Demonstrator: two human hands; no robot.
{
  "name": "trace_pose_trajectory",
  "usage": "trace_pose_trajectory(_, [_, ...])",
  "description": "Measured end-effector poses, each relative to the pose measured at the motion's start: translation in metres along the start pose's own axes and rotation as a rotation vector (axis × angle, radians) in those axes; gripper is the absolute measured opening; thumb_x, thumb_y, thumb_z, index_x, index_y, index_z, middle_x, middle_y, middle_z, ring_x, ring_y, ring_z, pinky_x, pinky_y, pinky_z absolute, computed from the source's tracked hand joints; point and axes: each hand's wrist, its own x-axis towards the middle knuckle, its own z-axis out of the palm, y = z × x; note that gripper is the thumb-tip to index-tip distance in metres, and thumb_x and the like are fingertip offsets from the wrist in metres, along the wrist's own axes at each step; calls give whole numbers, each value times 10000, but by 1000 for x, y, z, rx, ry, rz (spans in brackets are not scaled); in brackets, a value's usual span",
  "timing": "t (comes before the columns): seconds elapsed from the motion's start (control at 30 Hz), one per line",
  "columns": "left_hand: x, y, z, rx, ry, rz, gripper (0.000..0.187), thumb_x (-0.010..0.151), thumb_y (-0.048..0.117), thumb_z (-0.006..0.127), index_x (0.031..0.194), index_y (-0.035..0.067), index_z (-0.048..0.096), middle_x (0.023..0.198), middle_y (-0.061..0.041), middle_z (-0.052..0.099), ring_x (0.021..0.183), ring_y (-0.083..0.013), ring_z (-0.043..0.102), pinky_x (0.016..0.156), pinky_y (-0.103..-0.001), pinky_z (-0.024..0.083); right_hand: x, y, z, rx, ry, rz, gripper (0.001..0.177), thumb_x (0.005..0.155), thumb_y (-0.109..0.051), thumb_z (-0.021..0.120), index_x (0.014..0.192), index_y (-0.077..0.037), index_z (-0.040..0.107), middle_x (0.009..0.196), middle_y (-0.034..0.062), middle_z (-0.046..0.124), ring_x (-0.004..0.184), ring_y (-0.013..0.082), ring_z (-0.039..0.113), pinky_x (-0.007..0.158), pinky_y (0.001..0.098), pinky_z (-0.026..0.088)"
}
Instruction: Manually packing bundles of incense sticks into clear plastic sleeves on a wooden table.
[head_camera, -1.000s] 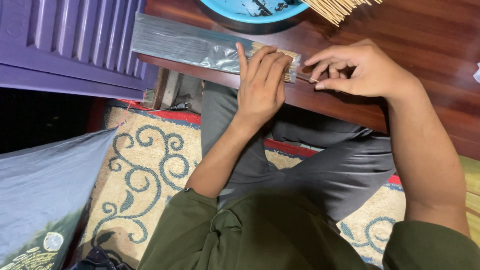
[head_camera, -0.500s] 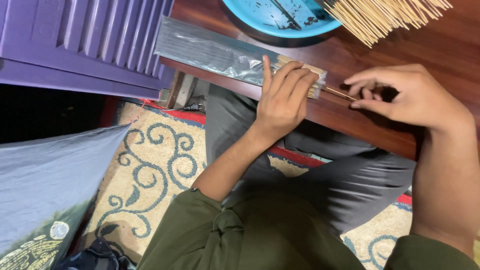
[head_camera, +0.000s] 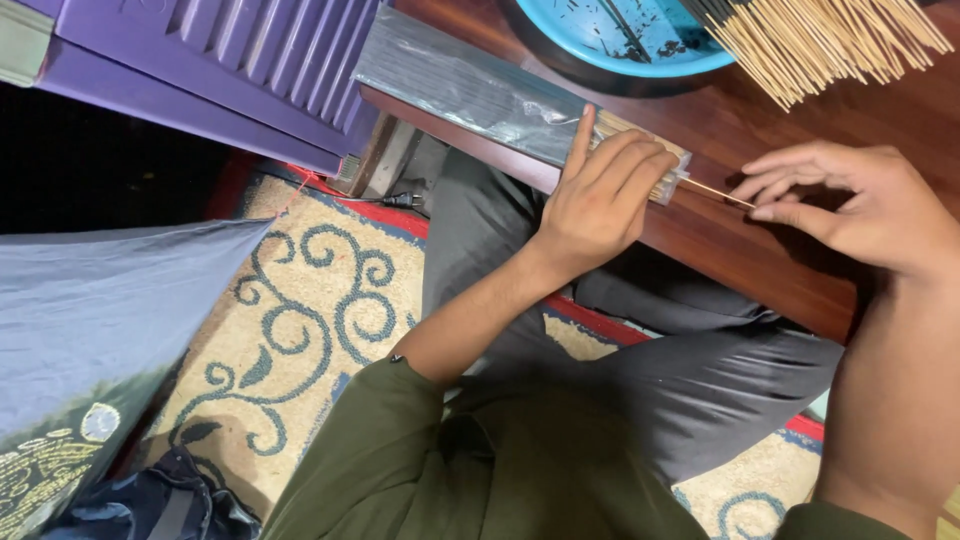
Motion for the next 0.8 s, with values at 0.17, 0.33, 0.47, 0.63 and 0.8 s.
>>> trace_pose_trajectory(0.17, [3, 2, -3, -48, -13, 31, 269, 862, -71, 680, 1118, 11, 673, 1071, -82, 680, 1095, -256, 660, 1285, -549, 228, 5, -11, 6, -29, 84, -75, 477, 799, 153, 730, 1261, 102, 627, 1063, 211, 752, 941, 268, 754, 821, 315, 600])
trace_pose_trajectory(0.33, [8, 3, -9, -85, -125, 94, 297, 862, -54, 667, 1150, 18, 647, 1099, -83, 680, 1112, -264, 655, 1273, -513, 256, 9, -10, 12, -14, 104, -201, 378, 817, 120, 767, 1182, 96, 672, 1002, 176, 751, 897, 239, 761, 806, 287, 599])
trace_pose_trajectory(0.47, [13, 6, -8, -43, -173, 136, 328, 862, -30, 664, 1181, 34, 633, 1124, -76, 673, 1111, -259, 652, 1247, -504, 266, 13, -15, 14, -53, 139, -268, 357, 803, 75, 804, 1141, 100, 690, 982, 169, 760, 872, 223, 752, 783, 277, 584])
trace_pose_trajectory(0.63, [24, 17, -3, 10, -207, 163, 266, 895, 17, 701, 1154, 57, 654, 1125, -47, 679, 1125, -231, 645, 1224, -499, 267, 14, -2, 15, -93, 210, -409, 302, 848, 74, 824, 1120, 114, 699, 975, 182, 757, 853, 232, 737, 765, 289, 568])
trace_pose_trajectory(0.8, [32, 27, 1, -26, -200, 189, 253, 892, -12, 676, 1135, 55, 658, 1099, -38, 684, 1091, -218, 649, 1217, -466, 264, 11, -1, 11, -113, 238, -414, 306, 836, 75, 834, 1112, 102, 707, 933, 144, 730, 763, 201, 668, 678, 277, 516])
